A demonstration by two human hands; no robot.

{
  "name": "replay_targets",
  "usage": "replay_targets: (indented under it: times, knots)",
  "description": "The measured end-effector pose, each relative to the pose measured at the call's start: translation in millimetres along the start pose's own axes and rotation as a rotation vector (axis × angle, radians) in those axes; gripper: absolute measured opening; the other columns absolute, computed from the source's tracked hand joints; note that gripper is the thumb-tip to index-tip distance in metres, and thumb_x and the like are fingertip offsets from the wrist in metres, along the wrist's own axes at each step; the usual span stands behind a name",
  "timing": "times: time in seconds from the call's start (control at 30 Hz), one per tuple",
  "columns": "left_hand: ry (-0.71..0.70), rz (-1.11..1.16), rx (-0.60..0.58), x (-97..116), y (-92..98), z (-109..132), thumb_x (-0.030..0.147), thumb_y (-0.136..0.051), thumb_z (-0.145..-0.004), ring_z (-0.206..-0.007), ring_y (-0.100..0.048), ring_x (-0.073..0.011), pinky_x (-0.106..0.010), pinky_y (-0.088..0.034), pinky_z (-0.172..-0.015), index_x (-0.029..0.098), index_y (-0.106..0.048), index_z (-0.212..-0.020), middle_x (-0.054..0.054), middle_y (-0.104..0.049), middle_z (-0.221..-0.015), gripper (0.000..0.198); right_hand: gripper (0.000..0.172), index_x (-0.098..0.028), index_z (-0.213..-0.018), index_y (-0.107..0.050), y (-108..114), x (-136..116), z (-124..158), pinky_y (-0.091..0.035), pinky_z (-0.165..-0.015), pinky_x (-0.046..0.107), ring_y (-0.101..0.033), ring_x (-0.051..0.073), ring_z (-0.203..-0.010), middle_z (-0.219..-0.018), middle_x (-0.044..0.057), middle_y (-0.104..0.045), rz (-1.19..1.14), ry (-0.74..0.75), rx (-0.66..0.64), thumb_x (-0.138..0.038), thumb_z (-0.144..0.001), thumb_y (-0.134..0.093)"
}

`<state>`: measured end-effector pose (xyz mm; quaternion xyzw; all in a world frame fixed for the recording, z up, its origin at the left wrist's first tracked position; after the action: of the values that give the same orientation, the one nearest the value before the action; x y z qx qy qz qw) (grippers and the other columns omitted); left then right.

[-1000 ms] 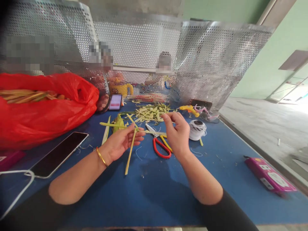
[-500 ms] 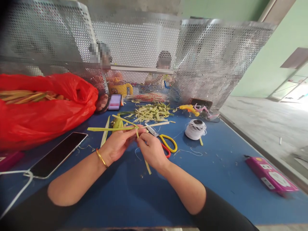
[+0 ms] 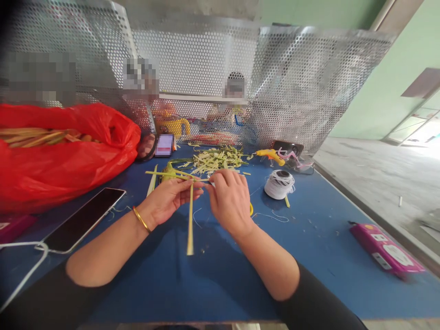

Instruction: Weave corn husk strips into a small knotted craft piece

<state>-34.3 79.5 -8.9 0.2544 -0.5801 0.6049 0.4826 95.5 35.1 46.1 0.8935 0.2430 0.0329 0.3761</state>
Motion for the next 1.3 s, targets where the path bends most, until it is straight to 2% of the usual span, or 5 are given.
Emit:
replay_targets:
  times: [0.33, 0.53, 0.9, 1.1, 1.3]
  knots:
    - [-0.001, -0.157, 0.115, -4, 1.2, 4, 0.021, -0.068, -0.076, -0.059, -0.065, -0.0124, -0.019, -0.05, -0.049, 0.012, -0.069, -0.074, -0.007, -0.072, -0.072, 0.01, 0.03, -0.016, -0.07, -0.058, -25, -4, 6, -0.028, -0.066, 0.029, -0.05, 0.014, -0.055, -0.061, 0.004, -0.062, 0.139, 0.047, -0.3, -0.021, -0.093, -0.038]
    - [-0.071, -0.258, 0.183, -9, 5.1, 0, 0.029, -0.076, -0.063, -0.049, -0.057, -0.0087, -0.016, -0.032, -0.039, 0.012, -0.068, -0.063, -0.004, -0.068, -0.062, 0.019, 0.027, -0.02, -0.065, -0.056, -30, -6, 13, -0.023, -0.054, 0.026, -0.046, 0.011, -0.051, -0.056, 0.0, -0.059, -0.225, -0.194, -0.491, -0.022, -0.087, -0.041]
    - [0.147, -0.341, -0.125, -20, -12.4, 11, 0.038, -0.079, -0.059, -0.046, -0.049, -0.0056, -0.018, -0.023, -0.038, 0.012, -0.071, -0.071, -0.007, -0.07, -0.069, 0.03, 0.038, -0.017, -0.061, -0.054, -58, 24, 16, -0.036, -0.053, 0.025, -0.045, 0.009, -0.05, -0.051, -0.005, -0.048, -1.286, -0.861, -0.396, -0.05, -0.059, -0.073]
    - [0.121, -0.436, -0.157, -25, -15.8, 12, 0.033, -0.078, -0.059, -0.045, -0.048, -0.0056, -0.018, -0.025, -0.038, 0.013, -0.069, -0.061, -0.007, -0.07, -0.068, 0.023, 0.036, -0.016, -0.054, -0.052, -62, 33, 22, -0.032, -0.048, 0.022, -0.041, 0.006, -0.046, -0.049, -0.004, -0.049, -1.27, -0.969, -0.247, -0.044, -0.058, -0.074]
    - [0.076, -0.465, -0.118, -21, -15.6, 12, 0.028, -0.074, -0.061, -0.043, -0.048, -0.0074, -0.019, -0.025, -0.037, 0.013, -0.068, -0.056, -0.006, -0.067, -0.058, 0.017, 0.037, -0.016, -0.061, -0.054, -66, 18, 23, -0.035, -0.048, 0.024, -0.046, 0.008, -0.044, -0.05, -0.004, -0.052, -1.372, -0.894, -0.476, -0.047, -0.06, -0.074]
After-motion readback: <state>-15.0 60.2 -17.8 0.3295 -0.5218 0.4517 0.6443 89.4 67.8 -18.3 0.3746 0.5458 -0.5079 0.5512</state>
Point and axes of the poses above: each hand's wrist, its own z-axis away from the middle knuckle, its own y-axis out of the back of the hand, x = y × z, the point moved 6 cm from there along -z, towards the middle knuckle
